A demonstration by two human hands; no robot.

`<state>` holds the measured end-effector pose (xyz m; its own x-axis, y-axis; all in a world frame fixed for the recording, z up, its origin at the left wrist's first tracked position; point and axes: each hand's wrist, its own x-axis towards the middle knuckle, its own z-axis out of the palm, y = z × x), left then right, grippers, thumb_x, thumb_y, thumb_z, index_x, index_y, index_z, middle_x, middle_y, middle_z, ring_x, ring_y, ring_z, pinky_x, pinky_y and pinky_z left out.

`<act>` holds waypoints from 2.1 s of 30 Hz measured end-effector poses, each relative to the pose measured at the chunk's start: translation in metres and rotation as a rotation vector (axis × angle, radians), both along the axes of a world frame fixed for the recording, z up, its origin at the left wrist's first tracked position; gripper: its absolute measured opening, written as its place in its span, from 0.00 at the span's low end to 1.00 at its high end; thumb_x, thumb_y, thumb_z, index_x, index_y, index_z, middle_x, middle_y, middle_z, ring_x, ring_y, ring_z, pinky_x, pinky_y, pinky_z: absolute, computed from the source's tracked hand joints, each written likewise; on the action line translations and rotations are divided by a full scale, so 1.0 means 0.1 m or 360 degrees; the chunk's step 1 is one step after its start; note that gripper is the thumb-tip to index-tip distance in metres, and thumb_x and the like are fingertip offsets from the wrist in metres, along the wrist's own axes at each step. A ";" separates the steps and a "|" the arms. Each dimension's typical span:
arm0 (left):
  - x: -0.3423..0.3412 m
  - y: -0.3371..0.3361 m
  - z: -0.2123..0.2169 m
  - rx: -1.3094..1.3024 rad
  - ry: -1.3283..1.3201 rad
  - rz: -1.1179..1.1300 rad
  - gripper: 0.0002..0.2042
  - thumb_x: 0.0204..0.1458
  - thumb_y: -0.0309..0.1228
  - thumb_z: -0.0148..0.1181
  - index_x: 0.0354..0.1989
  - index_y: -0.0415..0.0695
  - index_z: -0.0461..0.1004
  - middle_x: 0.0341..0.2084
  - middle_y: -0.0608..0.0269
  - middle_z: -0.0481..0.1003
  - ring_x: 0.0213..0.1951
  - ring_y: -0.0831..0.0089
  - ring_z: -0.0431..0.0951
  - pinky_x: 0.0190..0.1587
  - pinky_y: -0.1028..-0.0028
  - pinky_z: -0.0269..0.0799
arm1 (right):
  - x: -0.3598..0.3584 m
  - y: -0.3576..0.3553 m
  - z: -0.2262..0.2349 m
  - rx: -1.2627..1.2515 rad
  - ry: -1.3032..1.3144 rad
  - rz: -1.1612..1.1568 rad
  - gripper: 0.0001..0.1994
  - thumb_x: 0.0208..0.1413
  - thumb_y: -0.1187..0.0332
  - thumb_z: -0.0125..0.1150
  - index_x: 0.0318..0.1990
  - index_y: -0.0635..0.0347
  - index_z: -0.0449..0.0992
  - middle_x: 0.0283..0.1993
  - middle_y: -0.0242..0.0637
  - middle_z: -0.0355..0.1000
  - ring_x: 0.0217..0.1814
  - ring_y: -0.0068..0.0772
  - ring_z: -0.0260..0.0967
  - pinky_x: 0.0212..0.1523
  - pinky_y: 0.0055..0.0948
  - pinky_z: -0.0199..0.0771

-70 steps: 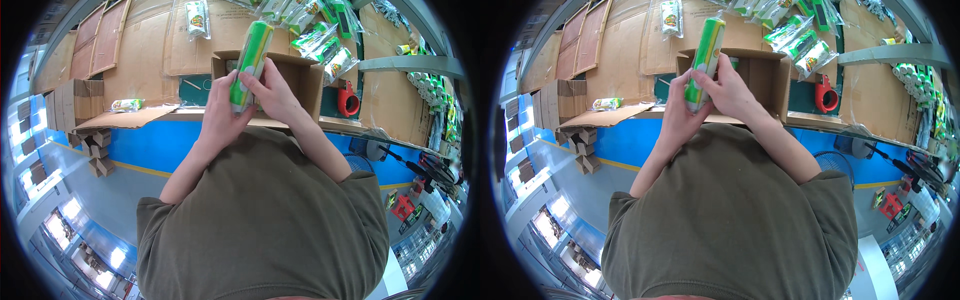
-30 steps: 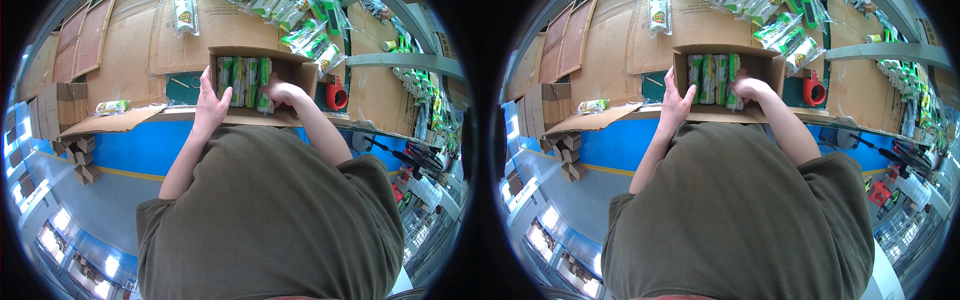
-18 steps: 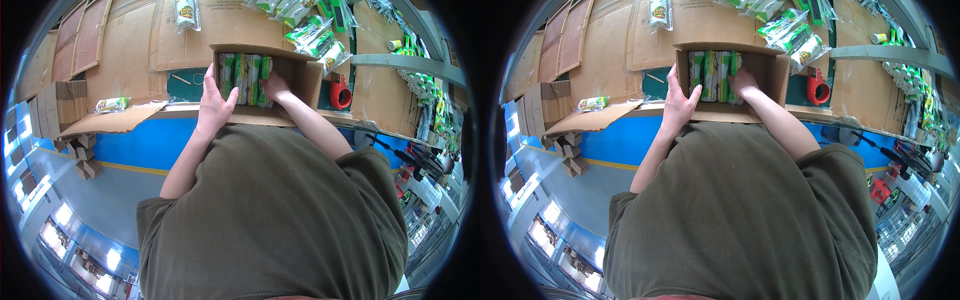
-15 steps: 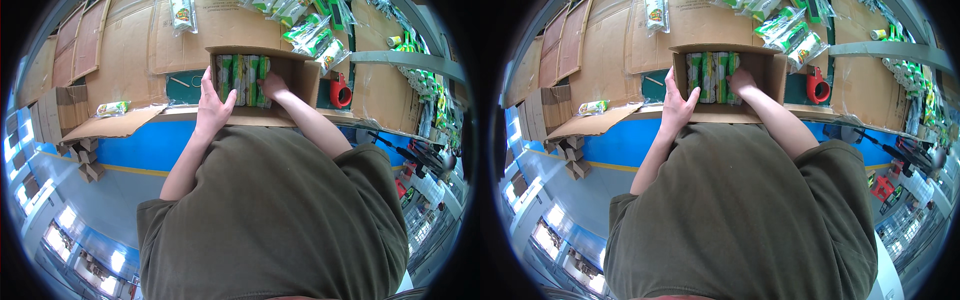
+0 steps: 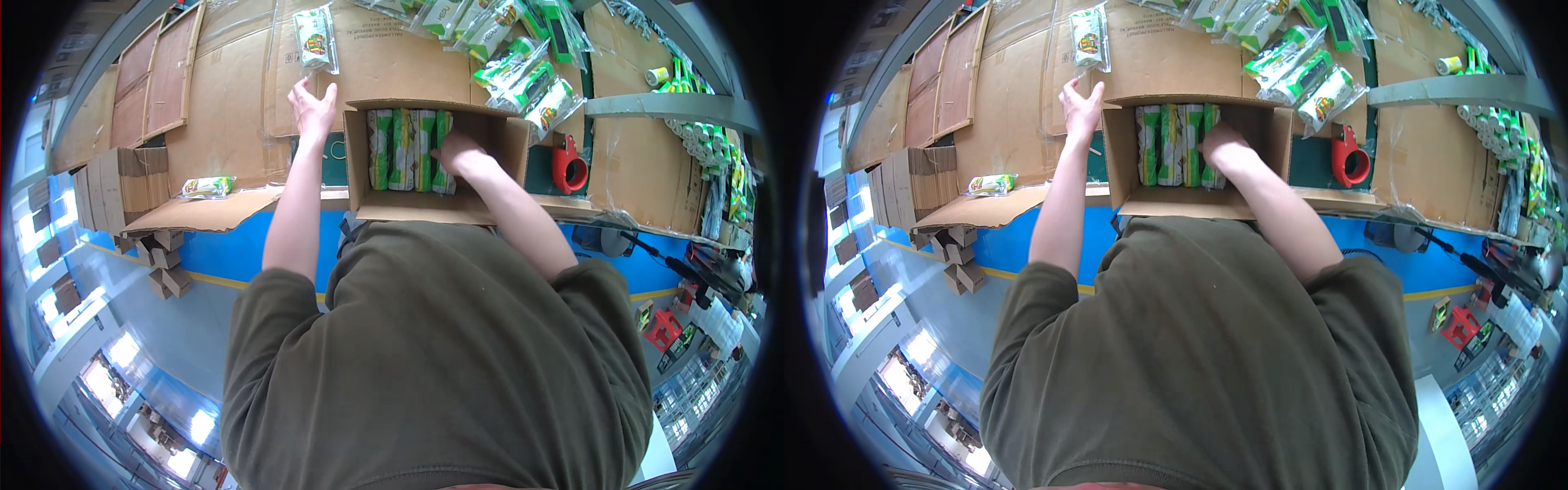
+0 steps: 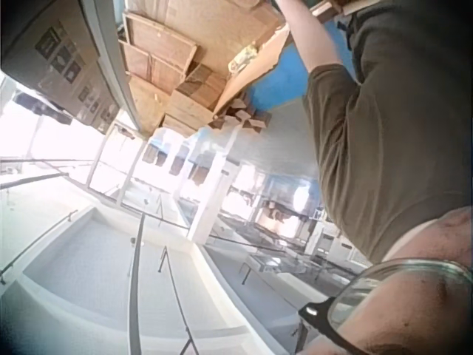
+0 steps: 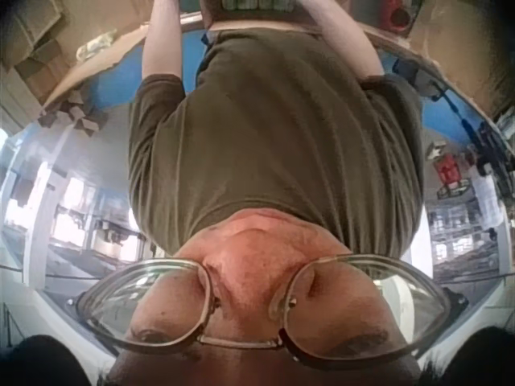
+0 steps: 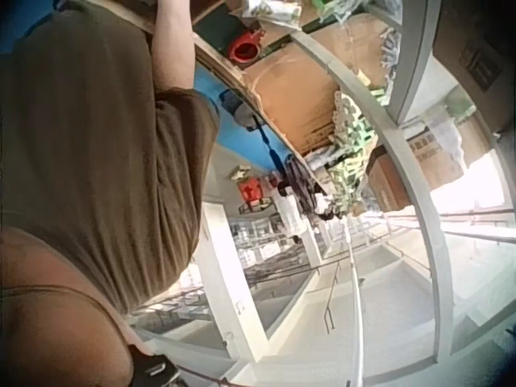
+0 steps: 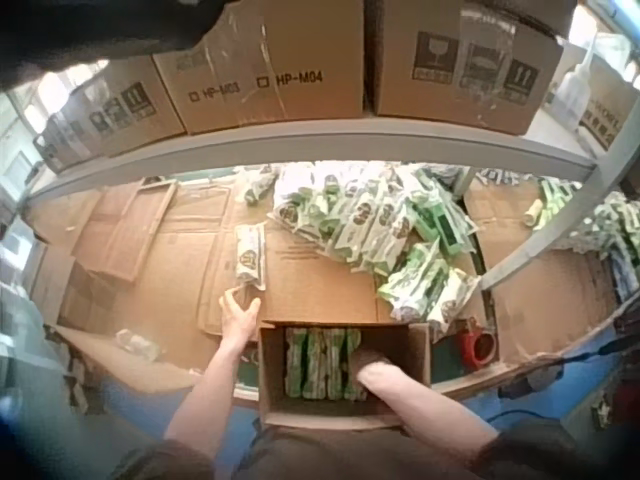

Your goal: The person packs small bagged products into a cardboard box by hand, then seals the box with a tape dispenser.

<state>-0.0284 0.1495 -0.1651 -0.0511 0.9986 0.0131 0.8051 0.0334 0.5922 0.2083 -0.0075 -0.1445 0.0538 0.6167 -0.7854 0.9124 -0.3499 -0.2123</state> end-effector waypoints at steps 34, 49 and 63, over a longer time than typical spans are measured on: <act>-0.43 -1.06 2.44 -0.0444 -0.0978 -0.1415 0.22 0.31 0.21 0.60 0.43 0.39 0.76 0.47 0.50 0.76 0.52 0.59 0.76 0.56 0.65 0.69 | 0.06 -0.30 2.15 0.2115 0.1003 0.0166 0.26 0.49 0.57 0.70 0.53 0.59 0.71 0.53 0.45 0.73 0.57 0.49 0.70 0.54 0.43 0.71; -0.02 -1.21 1.38 -0.0168 -0.0311 -0.0481 0.35 0.54 0.39 0.64 0.67 0.42 0.54 0.65 0.43 0.57 0.65 0.53 0.61 0.63 0.58 0.61 | 0.29 -0.69 1.27 0.0319 0.0085 -0.0531 0.30 0.65 0.51 0.44 0.59 0.73 0.54 0.43 0.68 0.73 0.50 0.65 0.72 0.51 0.52 0.71; -0.05 -1.27 0.96 -0.0901 -0.0806 -0.0670 0.42 0.55 0.37 0.60 0.72 0.42 0.39 0.61 0.35 0.63 0.63 0.51 0.67 0.64 0.65 0.60 | 0.19 -0.50 -0.01 0.0223 0.0940 -0.2003 0.38 0.61 0.66 0.60 0.73 0.57 0.43 0.63 0.51 0.64 0.65 0.45 0.61 0.60 0.45 0.65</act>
<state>-0.0336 0.0221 -0.0694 0.4586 0.7852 -0.4162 0.4610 0.1902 0.8668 0.2273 -0.0575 -0.1453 0.3100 0.4771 -0.8223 -0.2299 -0.8017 -0.5518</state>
